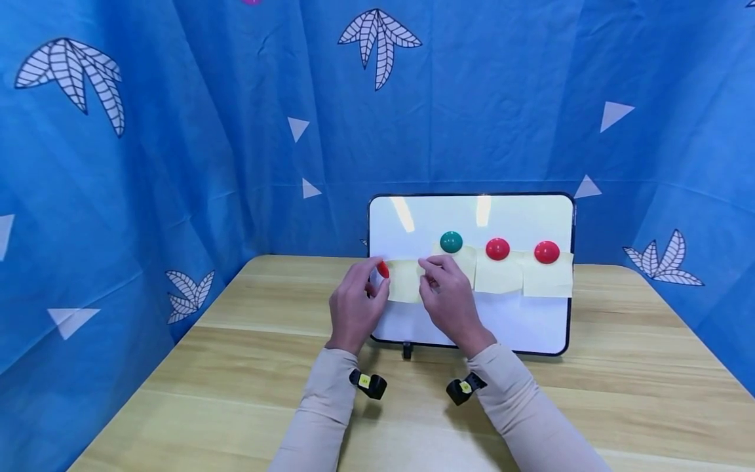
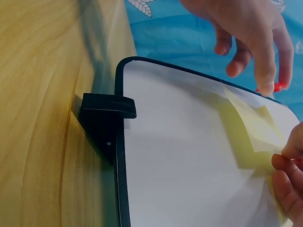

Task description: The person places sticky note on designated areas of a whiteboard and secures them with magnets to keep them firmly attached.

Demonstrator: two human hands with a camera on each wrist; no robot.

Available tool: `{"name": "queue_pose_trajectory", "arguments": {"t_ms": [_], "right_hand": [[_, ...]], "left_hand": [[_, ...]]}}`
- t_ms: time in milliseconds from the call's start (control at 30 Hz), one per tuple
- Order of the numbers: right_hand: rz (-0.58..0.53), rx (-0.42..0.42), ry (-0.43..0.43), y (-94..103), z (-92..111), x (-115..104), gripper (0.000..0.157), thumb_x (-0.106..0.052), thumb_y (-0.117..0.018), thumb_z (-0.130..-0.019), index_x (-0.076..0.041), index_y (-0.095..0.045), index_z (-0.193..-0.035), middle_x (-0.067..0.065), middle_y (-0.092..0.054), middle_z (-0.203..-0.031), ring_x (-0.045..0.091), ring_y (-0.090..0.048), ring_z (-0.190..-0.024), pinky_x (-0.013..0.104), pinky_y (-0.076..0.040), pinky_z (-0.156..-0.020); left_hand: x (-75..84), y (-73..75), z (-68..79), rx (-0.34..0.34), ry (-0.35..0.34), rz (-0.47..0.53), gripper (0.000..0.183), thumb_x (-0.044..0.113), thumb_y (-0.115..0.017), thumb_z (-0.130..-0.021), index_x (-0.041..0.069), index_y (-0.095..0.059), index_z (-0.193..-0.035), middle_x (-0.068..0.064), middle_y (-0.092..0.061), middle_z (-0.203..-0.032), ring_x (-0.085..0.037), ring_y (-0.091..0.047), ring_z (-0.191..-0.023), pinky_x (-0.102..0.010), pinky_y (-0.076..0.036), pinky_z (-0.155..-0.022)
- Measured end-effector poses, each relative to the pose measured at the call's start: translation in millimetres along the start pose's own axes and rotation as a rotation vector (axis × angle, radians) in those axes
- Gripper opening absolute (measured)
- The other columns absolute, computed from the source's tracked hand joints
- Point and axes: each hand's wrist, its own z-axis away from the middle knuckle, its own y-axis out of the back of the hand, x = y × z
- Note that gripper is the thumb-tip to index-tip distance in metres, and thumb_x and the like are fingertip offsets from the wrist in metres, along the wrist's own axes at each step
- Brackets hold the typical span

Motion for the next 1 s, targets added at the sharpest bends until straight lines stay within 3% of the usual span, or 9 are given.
{"name": "queue_pose_trajectory", "arguments": {"t_ms": [133,567,1000], "right_hand": [[0.003,-0.009,0.003,-0.5,0.6,-0.8,0.033,0.003,-0.075,-0.085,0.006,-0.070,-0.118,0.016,-0.063,-0.108,0.022,-0.067,-0.087,0.035,-0.059,-0.076],[0.029,-0.008,0.016,-0.8,2.1,-2.2,0.036,0.002,-0.078,-0.083,0.006,-0.070,-0.118,0.016,-0.064,-0.110,0.023,-0.067,-0.090,0.035,-0.058,-0.079],[0.026,-0.013,0.016,-2.8,3.7,-1.1,0.035,0.002,-0.078,-0.083,0.004,-0.071,-0.117,0.014,-0.065,-0.111,0.024,-0.068,-0.096,0.035,-0.058,-0.081]], "left_hand": [[0.0,-3.8,-1.3,0.012,-0.038,-0.028,0.042,0.020,-0.079,-0.088,0.013,-0.066,-0.126,-0.005,-0.067,-0.122,-0.013,-0.062,-0.067,-0.026,-0.054,-0.059],[4.7,-13.3,-2.0,0.009,-0.053,-0.127,0.040,0.025,-0.076,-0.091,0.015,-0.068,-0.128,-0.004,-0.069,-0.125,-0.016,-0.070,-0.073,-0.027,-0.055,-0.061],[12.2,-18.8,-3.3,0.032,-0.034,-0.184,0.043,0.028,-0.079,-0.089,0.015,-0.066,-0.128,-0.005,-0.074,-0.113,-0.017,-0.068,-0.066,-0.025,-0.051,-0.052]]}}
